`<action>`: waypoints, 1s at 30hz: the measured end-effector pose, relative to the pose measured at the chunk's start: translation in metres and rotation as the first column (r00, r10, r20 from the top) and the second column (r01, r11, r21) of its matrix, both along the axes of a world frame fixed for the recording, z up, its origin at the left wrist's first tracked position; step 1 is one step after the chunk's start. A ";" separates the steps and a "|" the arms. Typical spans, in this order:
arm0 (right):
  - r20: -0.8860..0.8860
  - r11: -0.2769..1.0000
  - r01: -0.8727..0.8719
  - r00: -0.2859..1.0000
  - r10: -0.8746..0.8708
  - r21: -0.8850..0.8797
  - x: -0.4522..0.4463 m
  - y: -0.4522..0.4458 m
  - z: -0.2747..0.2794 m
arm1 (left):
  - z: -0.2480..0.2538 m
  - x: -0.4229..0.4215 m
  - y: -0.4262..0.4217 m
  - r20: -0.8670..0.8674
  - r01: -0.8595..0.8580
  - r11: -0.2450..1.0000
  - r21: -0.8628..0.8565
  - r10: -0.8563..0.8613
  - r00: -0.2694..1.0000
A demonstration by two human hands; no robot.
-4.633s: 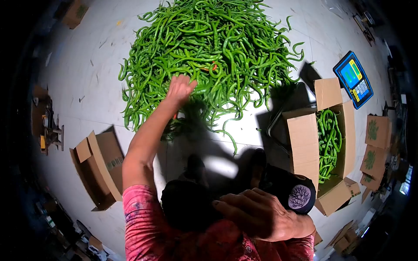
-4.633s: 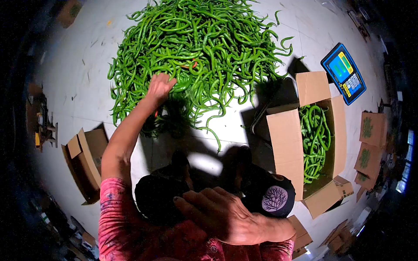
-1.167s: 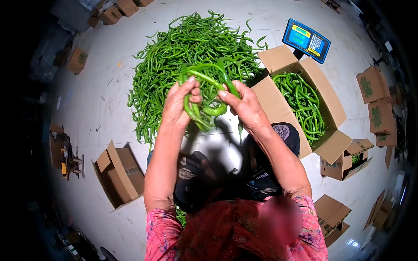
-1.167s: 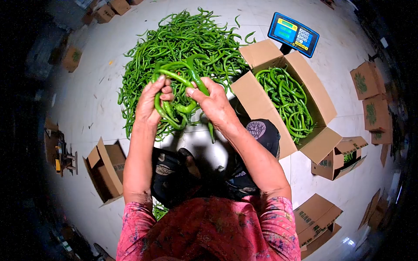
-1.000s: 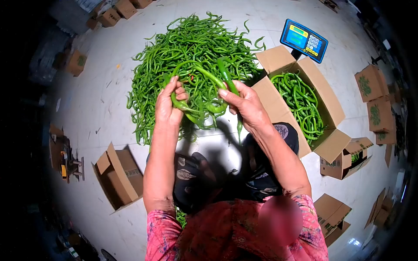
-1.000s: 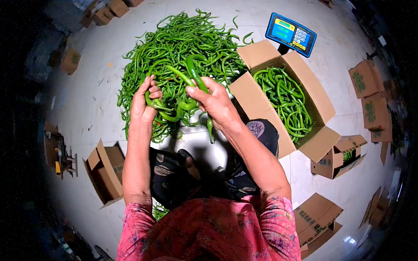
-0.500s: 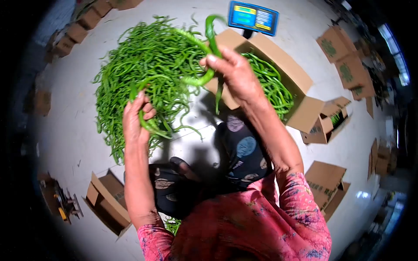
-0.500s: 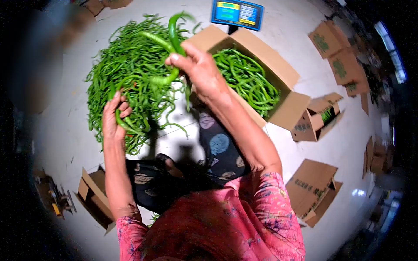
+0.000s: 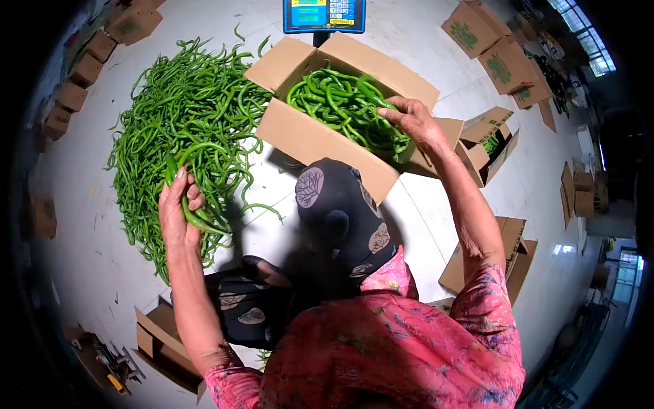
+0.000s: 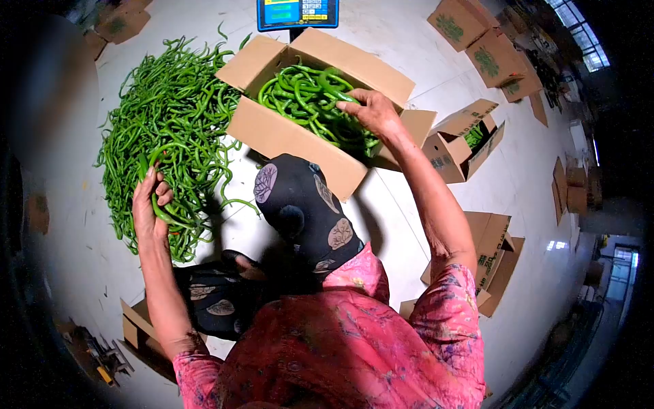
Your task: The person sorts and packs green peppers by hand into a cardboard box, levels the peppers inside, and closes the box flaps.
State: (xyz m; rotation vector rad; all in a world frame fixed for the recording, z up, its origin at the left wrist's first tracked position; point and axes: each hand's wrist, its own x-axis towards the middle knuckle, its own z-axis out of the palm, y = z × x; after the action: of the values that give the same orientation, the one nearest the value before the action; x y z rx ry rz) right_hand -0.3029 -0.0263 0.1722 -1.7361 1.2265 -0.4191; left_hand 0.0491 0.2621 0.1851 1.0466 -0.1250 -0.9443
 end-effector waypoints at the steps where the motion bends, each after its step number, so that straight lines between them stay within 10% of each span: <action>1: 0.084 0.998 0.031 0.996 -0.035 0.051 -0.005 -0.002 -0.001 | -0.003 0.002 -0.001 -0.009 -0.004 1.000 0.000 0.004 1.000; 10: 0.549 0.888 0.139 0.741 -0.387 0.439 -0.014 -0.023 0.023 | -0.009 0.002 -0.008 0.028 -0.016 0.998 0.062 0.014 1.000; 22: 0.642 0.899 -0.161 0.750 -0.156 0.407 0.017 -0.033 0.003 | -0.008 -0.006 -0.012 0.061 0.040 0.992 0.117 -0.047 0.997; 25: 0.457 0.927 -0.018 0.873 -0.168 0.375 0.017 -0.076 -0.045 | -0.010 -0.006 -0.012 0.070 0.045 0.992 0.114 -0.053 0.996; 26: 0.094 0.986 -0.023 0.996 0.008 0.166 0.009 -0.097 -0.070 | -0.009 -0.006 -0.013 0.060 0.041 0.992 0.118 -0.048 0.997; 30: -0.112 0.984 0.055 0.991 -0.075 -0.167 -0.006 -0.091 -0.094 | -0.004 -0.009 -0.011 0.043 0.046 0.995 0.089 -0.050 0.998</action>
State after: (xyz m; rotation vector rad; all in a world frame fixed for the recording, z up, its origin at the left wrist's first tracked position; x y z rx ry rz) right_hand -0.3092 -0.1176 0.0778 -1.8859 1.3689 -0.4723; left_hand 0.0400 0.2507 0.1811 1.1511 -0.1476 -0.9773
